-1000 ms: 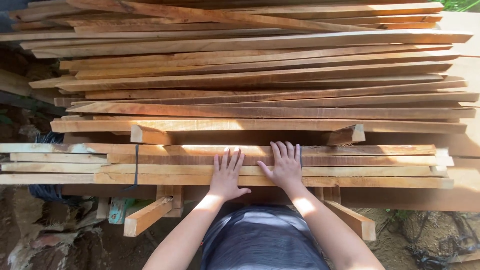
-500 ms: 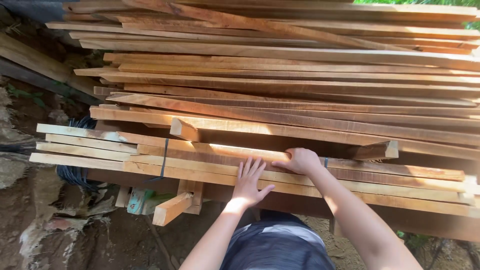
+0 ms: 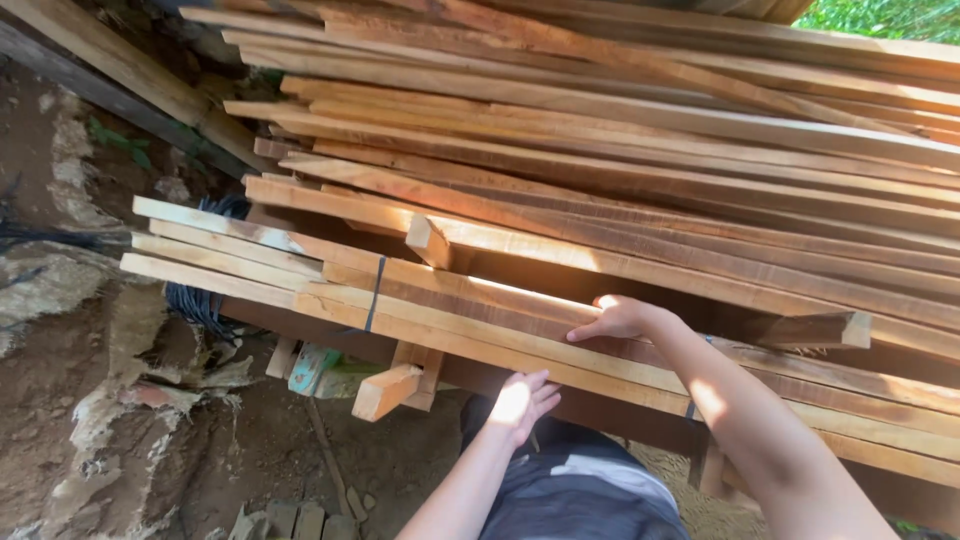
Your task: Organizing and sorting thin wooden planks on a rack.
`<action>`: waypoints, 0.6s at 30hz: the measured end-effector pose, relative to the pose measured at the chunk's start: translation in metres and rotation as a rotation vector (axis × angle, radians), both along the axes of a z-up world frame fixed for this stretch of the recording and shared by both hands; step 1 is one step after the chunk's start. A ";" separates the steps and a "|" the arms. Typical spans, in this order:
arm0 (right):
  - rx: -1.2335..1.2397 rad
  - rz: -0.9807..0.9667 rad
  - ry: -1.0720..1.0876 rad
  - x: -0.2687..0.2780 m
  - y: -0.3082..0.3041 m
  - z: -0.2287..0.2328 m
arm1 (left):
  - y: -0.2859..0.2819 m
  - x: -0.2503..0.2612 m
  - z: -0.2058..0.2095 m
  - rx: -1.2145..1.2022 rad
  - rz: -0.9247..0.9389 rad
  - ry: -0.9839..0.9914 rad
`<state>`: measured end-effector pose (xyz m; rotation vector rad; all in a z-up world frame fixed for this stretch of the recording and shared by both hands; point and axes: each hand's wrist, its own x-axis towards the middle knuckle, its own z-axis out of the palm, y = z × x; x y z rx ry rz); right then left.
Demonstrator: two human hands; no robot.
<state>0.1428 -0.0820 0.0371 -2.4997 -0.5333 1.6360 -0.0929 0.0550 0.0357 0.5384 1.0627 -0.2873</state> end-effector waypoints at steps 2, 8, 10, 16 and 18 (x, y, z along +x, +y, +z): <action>-0.011 0.050 -0.029 -0.014 -0.003 0.018 | 0.000 0.001 0.018 -0.113 0.086 0.017; 0.116 0.058 -0.382 -0.085 -0.016 0.070 | -0.007 -0.024 -0.017 -0.091 0.054 0.085; 0.052 0.077 -0.411 -0.110 -0.013 0.094 | -0.014 -0.044 -0.057 -0.182 0.216 0.107; 0.262 0.089 -0.568 -0.163 -0.046 0.052 | -0.003 -0.031 -0.035 -0.044 -0.140 0.113; 0.251 0.074 -0.571 -0.163 -0.045 0.055 | 0.000 -0.044 -0.109 -0.253 0.113 0.145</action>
